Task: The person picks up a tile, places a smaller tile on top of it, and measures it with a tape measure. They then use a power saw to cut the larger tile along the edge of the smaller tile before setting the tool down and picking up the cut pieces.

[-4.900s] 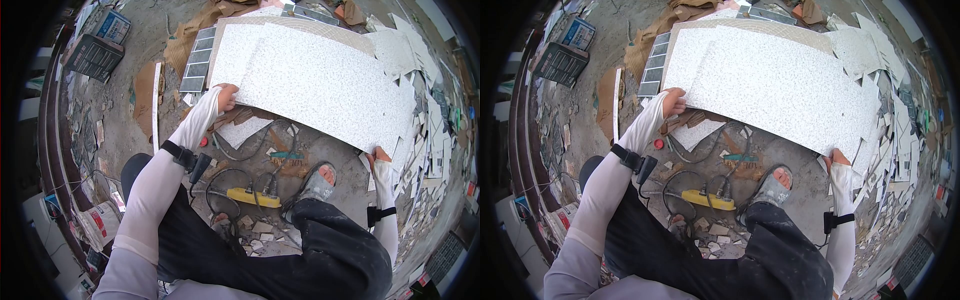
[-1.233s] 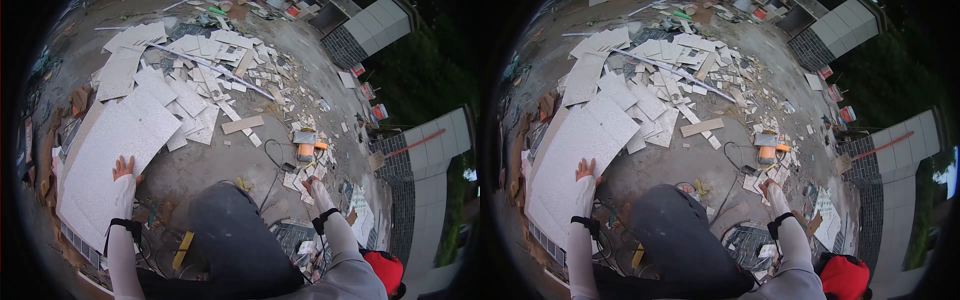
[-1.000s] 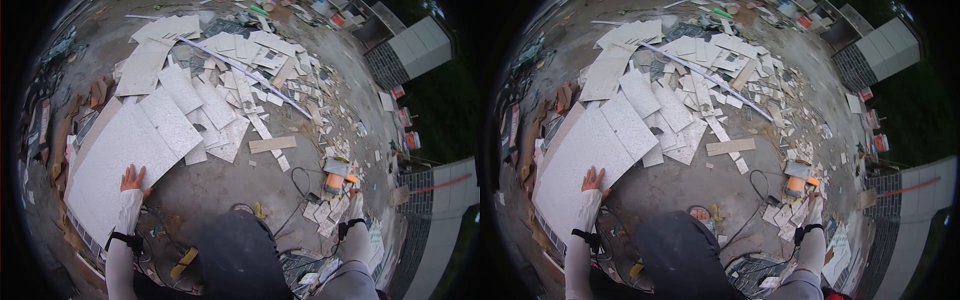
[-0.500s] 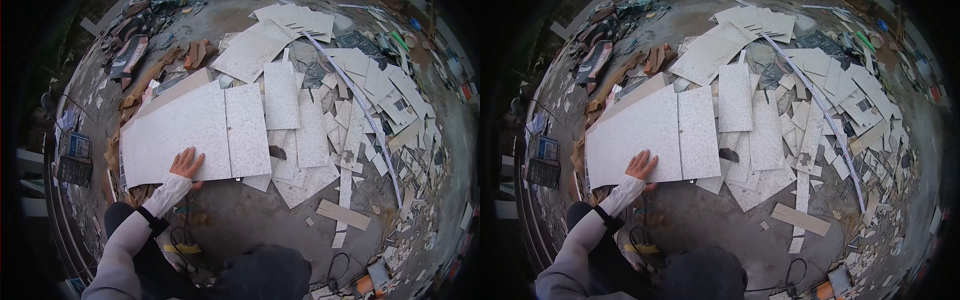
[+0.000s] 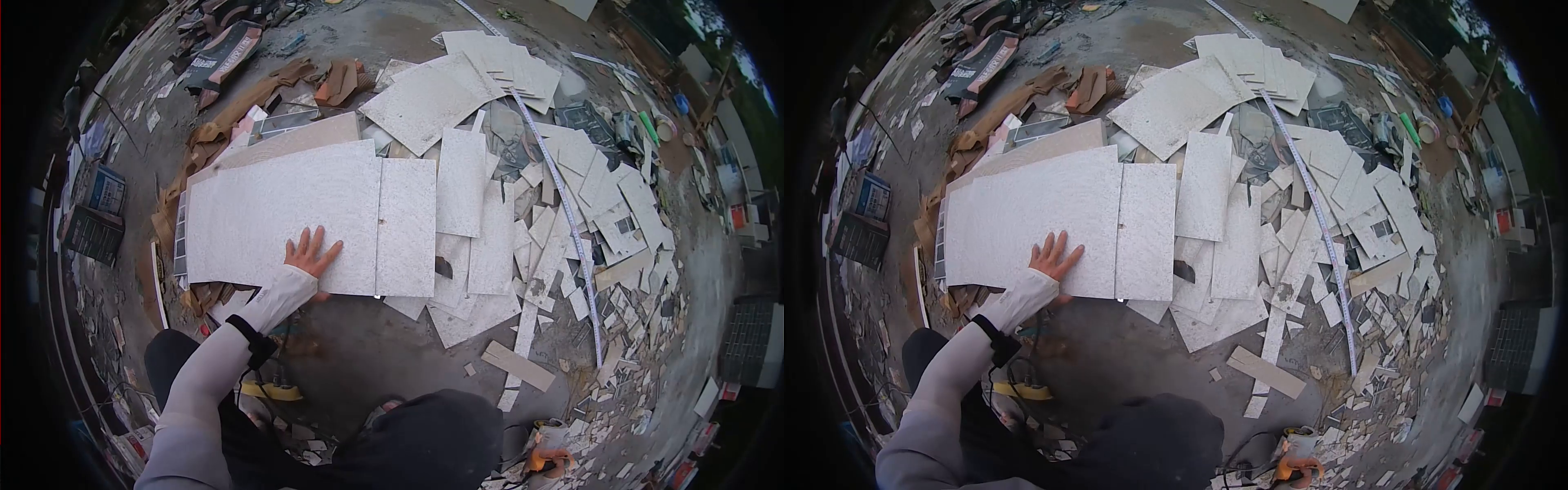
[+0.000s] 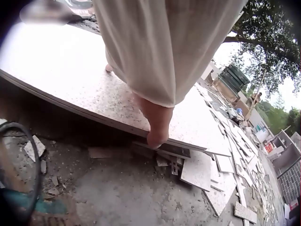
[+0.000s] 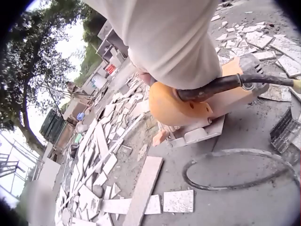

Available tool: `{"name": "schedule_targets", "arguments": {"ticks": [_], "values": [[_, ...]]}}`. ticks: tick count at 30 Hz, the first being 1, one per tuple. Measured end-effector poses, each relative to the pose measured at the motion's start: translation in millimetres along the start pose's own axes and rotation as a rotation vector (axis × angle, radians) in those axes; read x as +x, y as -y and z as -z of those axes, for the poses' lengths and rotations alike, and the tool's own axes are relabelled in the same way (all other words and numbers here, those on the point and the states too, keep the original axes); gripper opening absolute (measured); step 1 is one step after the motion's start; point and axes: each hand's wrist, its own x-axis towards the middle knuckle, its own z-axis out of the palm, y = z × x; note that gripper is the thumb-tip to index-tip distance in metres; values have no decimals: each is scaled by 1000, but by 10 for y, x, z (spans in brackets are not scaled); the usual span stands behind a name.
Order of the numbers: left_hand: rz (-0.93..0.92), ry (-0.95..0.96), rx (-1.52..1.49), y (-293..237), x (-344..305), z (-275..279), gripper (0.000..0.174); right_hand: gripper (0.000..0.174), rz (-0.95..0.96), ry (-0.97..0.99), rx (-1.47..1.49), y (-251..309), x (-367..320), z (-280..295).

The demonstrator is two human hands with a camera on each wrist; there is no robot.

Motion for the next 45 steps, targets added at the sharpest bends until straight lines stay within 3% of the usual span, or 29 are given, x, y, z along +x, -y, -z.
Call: {"name": "schedule_targets", "arguments": {"ticks": [6,8,9,12,13,16,17,21,24,31,45], "values": [[-22,-20,-55,44,-12,-36,124,29,47,196,139,-56,-375,-608],[-25,-33,-61,57,-13,-21,124,29,56,223,166,336,-693,-1608],[-28,-33,-61,63,-19,-25,124,37,-69,201,195,633,-778,-2156],[-29,-43,-68,58,-8,-90,125,44,-201,378,323,1241,-901,-3635],[-26,-47,-59,67,-4,-101,125,42,-150,504,276,1234,-780,-3970],[-17,9,-71,55,-17,-16,125,21,-79,546,30,1239,-322,-4913],[-11,9,-78,67,-27,-15,125,22,-29,527,26,1189,-262,-5278],[-15,7,-76,53,-15,-26,125,22,133,768,-21,997,-285,-6474],[-9,24,-75,42,-29,7,125,20,163,760,-59,766,-352,-7100],[-40,25,-94,91,-16,-39,124,10,171,788,-230,283,-145,-7605],[-47,-3,-86,98,6,-102,128,8,169,826,-157,157,41,-7789]]}}
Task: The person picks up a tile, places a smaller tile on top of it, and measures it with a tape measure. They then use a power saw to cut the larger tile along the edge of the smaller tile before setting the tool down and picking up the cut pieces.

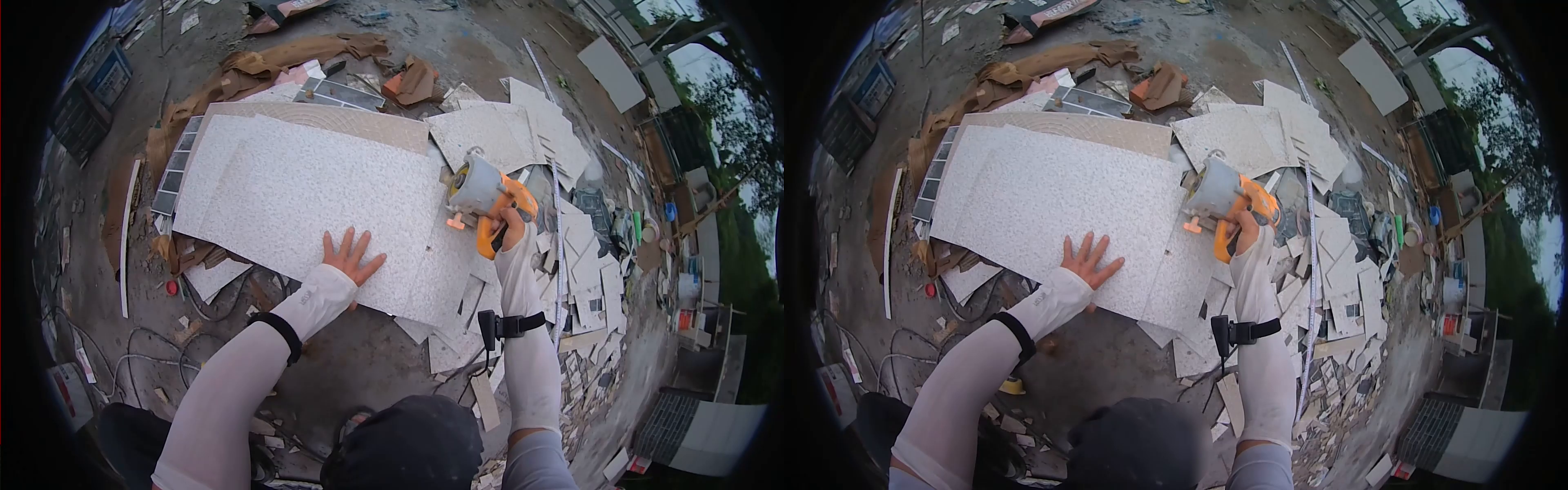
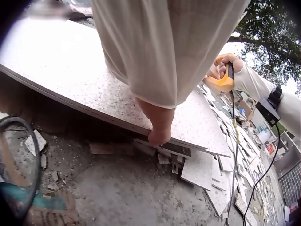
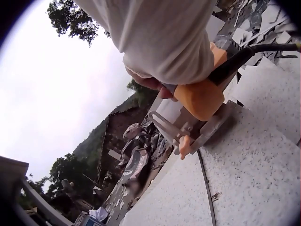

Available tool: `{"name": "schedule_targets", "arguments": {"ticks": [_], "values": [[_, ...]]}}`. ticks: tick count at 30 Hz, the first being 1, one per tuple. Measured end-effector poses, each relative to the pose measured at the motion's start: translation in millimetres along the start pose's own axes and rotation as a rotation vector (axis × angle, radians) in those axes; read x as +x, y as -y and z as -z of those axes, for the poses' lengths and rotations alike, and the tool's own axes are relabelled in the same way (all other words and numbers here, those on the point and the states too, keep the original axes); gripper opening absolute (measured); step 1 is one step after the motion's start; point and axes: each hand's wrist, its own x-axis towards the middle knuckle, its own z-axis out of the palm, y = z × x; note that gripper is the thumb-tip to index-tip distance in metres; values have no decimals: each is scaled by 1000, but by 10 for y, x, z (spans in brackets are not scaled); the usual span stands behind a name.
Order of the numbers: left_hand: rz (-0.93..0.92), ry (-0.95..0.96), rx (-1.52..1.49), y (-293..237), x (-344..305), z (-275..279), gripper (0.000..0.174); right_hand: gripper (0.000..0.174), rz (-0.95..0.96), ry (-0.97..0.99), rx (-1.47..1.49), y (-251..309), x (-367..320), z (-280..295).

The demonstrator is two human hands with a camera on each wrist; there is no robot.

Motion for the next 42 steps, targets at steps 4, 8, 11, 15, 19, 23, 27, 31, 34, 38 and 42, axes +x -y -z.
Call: {"name": "schedule_targets", "arguments": {"ticks": [4,8,11,15,19,23,27,31,34,38,42], "values": [[-2,5,2,-5,2,-11,128,8,35,29,-38,49,-22,-23],[-6,-17,-7,0,7,-53,129,7,19,26,-31,39,-29,-50],[-2,-6,-11,5,8,-53,130,7,13,18,-35,49,-33,-94],[-13,-22,-4,5,-10,-28,128,7,37,36,-79,23,-9,-86],[0,-18,31,-4,7,-43,131,8,-10,30,-72,42,-213,-83],[-10,9,19,-1,26,-30,131,6,-78,-27,-56,80,-739,-77],[-32,-34,-15,21,32,-66,128,16,-184,-59,104,-186,-1342,168],[-2,14,-2,-31,32,2,125,16,-209,-96,49,7,-2162,149],[25,35,2,-35,40,22,125,18,-307,-88,49,-47,-2679,284],[52,12,26,-37,33,17,126,19,-284,-90,30,-74,-3118,324],[48,15,24,43,52,35,127,19,-304,-178,144,19,-3253,428]]}}
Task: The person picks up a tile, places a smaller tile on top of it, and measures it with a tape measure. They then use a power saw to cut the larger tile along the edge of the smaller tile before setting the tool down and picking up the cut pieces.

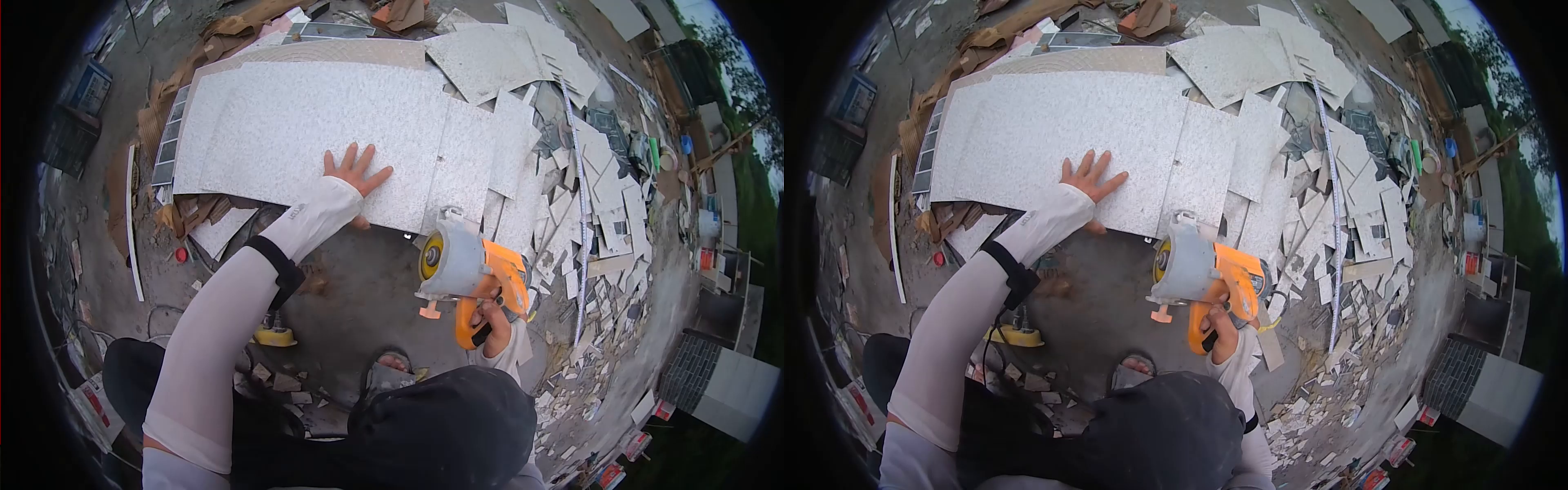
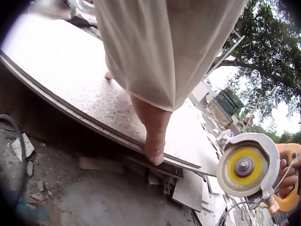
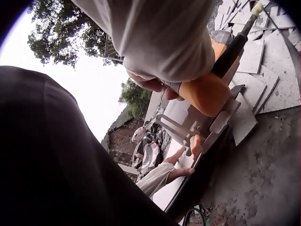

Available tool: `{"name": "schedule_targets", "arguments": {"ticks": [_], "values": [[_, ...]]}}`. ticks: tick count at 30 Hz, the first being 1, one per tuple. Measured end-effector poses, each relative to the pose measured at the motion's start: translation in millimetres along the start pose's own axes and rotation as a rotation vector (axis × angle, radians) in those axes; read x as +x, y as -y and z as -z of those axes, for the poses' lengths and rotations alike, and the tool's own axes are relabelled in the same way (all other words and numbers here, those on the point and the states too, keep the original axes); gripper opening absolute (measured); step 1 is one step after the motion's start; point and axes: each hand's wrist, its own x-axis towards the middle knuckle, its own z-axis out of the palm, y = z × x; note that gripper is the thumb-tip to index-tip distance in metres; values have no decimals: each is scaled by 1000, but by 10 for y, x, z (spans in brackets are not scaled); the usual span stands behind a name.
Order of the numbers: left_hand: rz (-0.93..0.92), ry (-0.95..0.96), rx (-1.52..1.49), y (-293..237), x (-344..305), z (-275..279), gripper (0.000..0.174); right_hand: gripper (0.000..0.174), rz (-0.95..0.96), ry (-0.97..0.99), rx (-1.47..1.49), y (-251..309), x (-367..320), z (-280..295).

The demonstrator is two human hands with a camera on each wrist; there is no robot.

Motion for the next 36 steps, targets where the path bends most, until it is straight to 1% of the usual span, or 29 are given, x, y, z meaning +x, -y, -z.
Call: {"name": "schedule_targets", "arguments": {"ticks": [1,4,6,7,9,10,12,13,15,16,17,18,19,21,29,31,34,36], "values": [[-3,-2,5,27,-4,39,127,19,3,-4,4,13,-27,60],[15,24,-36,215,20,144,123,19,94,17,-27,163,-150,143],[121,-35,-95,496,115,131,119,22,97,30,-65,234,-218,236],[122,-37,-91,695,166,152,119,24,94,38,-110,246,-261,275],[317,-75,-162,1096,215,131,117,27,87,26,-103,236,-325,322],[321,-77,-163,1240,124,96,117,28,79,14,-89,205,-321,365],[482,-212,-172,1468,-163,30,117,29,49,-12,-60,103,-315,486],[484,-205,-165,1464,-354,-27,117,30,31,-30,-41,49,-325,541],[306,4,0,1366,-811,-164,119,31,2,-61,-4,6,-331,597],[304,0,8,1449,-827,-329,119,33,-7,-51,-46,27,-325,585],[251,-128,-8,1568,-759,-629,120,33,-2,-54,-43,25,-326,595],[198,-258,-26,1624,-704,-789,122,32,-12,-59,-33,14,-317,614],[197,-274,-23,1625,-672,-763,122,31,-16,-62,-18,8,-269,609],[191,-196,-25,1641,-675,-739,122,30,0,-56,-10,9,-254,608],[203,-208,-88,1590,-561,-685,124,30,0,-47,-18,121,-247,525],[206,-221,-111,1588,-525,-677,124,29,38,-60,-20,85,-188,579],[241,-215,-140,1530,-488,-625,125,27,91,-65,-31,207,-179,482],[244,-207,-155,1516,-401,-655,125,26,89,-65,-24,198,-160,517]]}}
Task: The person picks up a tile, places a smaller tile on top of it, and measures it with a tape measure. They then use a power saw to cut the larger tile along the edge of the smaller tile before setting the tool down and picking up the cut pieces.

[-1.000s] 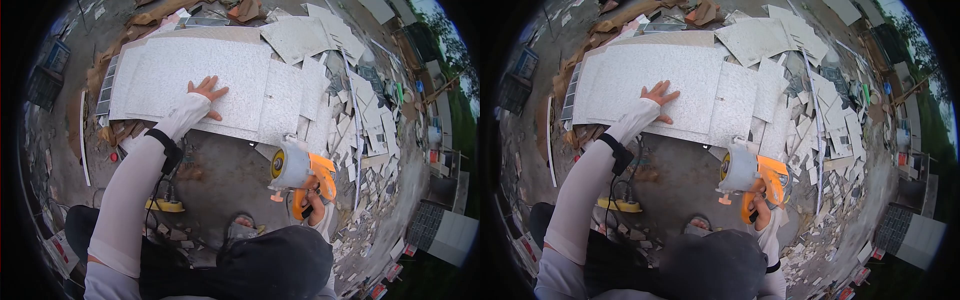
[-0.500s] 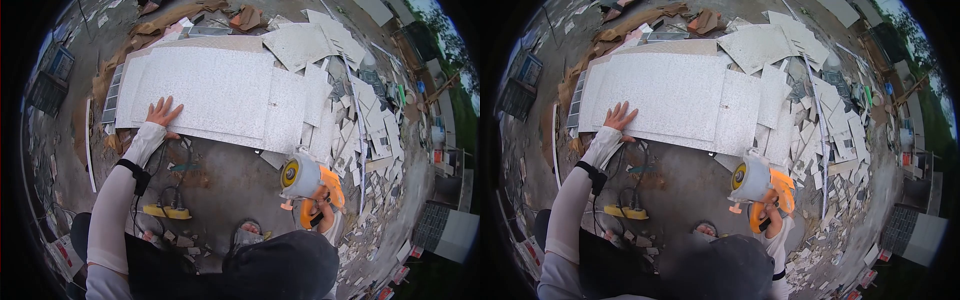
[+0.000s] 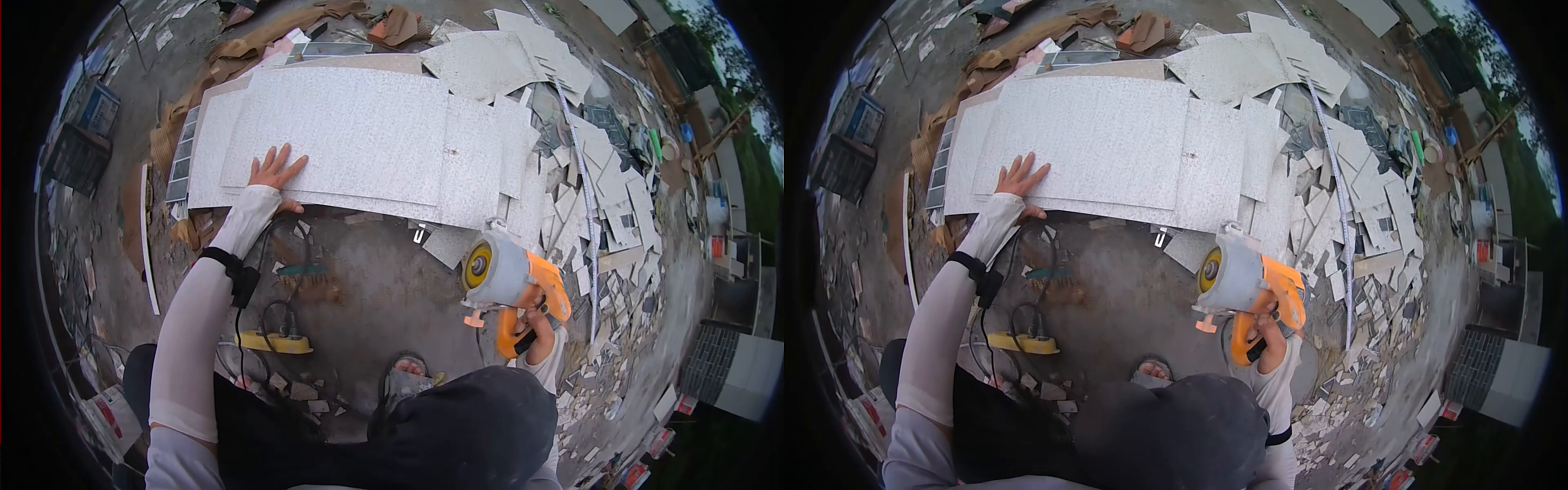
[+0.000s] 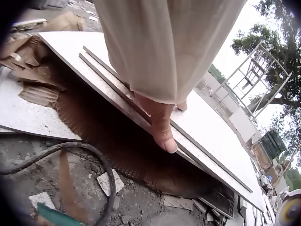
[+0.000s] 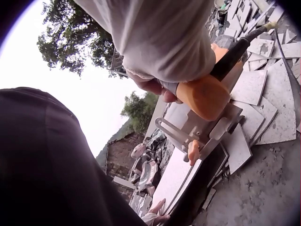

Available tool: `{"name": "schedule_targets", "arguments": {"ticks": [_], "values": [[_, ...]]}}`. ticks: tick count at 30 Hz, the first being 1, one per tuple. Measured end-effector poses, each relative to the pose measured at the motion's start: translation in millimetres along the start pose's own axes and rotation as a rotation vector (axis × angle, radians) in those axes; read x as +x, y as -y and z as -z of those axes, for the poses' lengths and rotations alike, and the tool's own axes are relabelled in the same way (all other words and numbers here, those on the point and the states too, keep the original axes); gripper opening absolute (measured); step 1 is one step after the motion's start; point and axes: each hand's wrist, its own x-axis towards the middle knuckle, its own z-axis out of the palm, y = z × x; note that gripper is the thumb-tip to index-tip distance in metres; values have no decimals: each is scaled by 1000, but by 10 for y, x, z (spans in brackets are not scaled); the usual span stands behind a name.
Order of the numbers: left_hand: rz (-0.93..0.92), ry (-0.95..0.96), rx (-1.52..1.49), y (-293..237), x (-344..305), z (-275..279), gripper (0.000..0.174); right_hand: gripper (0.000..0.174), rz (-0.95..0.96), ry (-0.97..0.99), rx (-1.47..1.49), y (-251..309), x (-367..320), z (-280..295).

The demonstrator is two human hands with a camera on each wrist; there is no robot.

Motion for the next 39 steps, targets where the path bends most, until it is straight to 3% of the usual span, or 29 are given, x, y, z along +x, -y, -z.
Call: {"name": "schedule_targets", "arguments": {"ticks": [11,21,31,34,39], "values": [[92,17,-86,-226,101,175,124,26,11,-1,12,140,167,31],[89,-2,-95,-326,151,181,121,25,101,127,19,437,417,-168],[87,-62,-126,-436,151,76,107,22,189,181,-11,759,732,-429],[129,17,-84,-608,88,248,98,23,189,182,10,826,807,-429],[68,-85,-11,-1254,373,594,103,24,214,145,-41,859,1038,-447]]}}
